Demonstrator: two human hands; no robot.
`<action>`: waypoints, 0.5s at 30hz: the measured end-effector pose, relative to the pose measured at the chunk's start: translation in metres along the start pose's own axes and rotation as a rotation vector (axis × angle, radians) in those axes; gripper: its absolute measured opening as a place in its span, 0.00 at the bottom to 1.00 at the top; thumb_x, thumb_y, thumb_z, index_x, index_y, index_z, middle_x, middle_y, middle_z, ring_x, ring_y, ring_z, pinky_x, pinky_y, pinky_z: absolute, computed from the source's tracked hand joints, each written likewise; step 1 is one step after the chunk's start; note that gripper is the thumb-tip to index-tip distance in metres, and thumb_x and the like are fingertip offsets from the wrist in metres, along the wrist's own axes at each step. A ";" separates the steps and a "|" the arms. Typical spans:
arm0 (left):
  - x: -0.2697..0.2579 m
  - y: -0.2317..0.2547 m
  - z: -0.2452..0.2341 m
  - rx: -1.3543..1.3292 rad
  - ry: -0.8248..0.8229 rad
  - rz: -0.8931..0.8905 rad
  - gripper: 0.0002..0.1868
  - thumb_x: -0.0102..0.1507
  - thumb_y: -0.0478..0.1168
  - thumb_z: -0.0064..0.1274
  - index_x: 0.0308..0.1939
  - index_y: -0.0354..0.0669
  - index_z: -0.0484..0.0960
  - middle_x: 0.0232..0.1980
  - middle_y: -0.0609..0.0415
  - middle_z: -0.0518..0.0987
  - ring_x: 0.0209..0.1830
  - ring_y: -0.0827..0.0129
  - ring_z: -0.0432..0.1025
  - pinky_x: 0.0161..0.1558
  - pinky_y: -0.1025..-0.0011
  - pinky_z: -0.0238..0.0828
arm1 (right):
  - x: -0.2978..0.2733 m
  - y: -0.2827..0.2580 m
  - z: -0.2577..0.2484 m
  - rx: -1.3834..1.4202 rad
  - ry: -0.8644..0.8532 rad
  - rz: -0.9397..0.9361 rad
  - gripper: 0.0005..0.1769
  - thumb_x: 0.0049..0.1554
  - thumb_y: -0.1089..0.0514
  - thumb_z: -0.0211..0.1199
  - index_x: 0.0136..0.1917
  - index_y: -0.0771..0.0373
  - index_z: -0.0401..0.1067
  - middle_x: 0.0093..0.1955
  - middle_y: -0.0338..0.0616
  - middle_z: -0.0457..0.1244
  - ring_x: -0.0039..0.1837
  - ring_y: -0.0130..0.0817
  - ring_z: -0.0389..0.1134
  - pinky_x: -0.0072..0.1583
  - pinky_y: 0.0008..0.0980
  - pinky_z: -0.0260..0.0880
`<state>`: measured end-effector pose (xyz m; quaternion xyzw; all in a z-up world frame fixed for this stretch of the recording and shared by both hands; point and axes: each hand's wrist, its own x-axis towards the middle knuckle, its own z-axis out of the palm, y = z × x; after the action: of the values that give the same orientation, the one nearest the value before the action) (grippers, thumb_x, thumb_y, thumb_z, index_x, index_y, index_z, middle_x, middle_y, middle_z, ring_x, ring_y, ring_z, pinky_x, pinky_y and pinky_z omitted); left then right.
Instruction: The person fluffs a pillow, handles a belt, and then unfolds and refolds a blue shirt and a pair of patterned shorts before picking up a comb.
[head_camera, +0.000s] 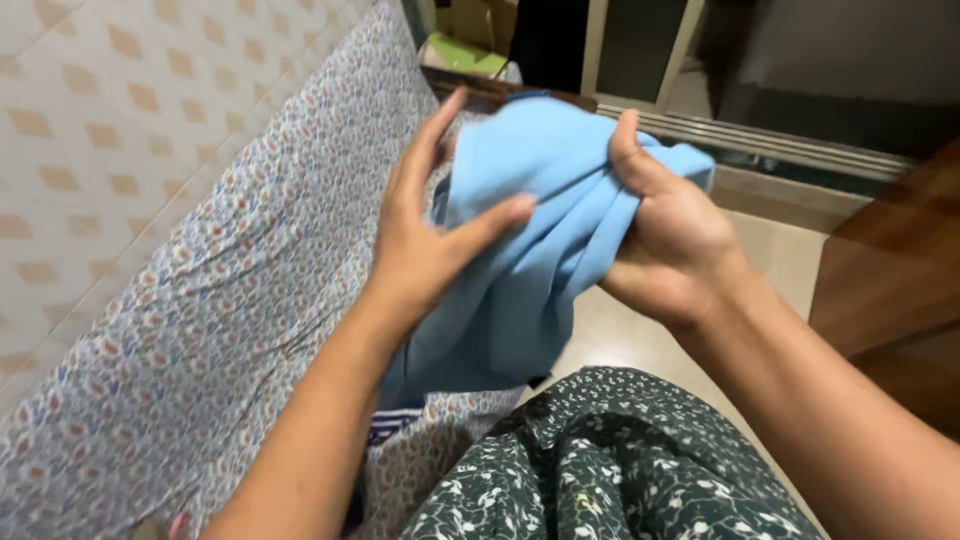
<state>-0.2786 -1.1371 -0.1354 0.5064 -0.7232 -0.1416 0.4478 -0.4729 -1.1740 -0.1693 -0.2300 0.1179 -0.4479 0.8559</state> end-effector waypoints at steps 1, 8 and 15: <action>-0.005 -0.014 -0.003 -0.238 -0.037 -0.254 0.45 0.53 0.46 0.65 0.68 0.43 0.58 0.65 0.48 0.68 0.64 0.64 0.65 0.63 0.66 0.61 | 0.002 -0.005 0.003 0.036 -0.023 -0.033 0.32 0.61 0.40 0.42 0.67 0.68 0.58 0.63 0.51 0.59 0.65 0.43 0.61 0.67 0.44 0.61; -0.068 -0.104 0.015 -0.437 -0.314 -0.955 0.24 0.54 0.45 0.59 0.50 0.33 0.77 0.41 0.48 0.83 0.39 0.62 0.78 0.46 0.68 0.74 | 0.024 -0.022 -0.010 0.263 -0.116 -0.094 0.36 0.64 0.39 0.38 0.70 0.72 0.53 0.67 0.57 0.57 0.69 0.48 0.60 0.69 0.47 0.61; -0.038 -0.127 -0.003 -0.095 -0.075 -0.924 0.21 0.66 0.51 0.46 0.41 0.32 0.80 0.33 0.42 0.76 0.28 0.58 0.68 0.31 0.62 0.65 | 0.028 -0.038 -0.054 0.412 0.077 -0.114 0.44 0.58 0.33 0.38 0.68 0.75 0.55 0.67 0.60 0.57 0.68 0.51 0.60 0.69 0.48 0.59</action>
<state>-0.1960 -1.1602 -0.2365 0.7490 -0.4302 -0.3773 0.3340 -0.5054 -1.2312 -0.1968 -0.0394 0.0435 -0.5189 0.8528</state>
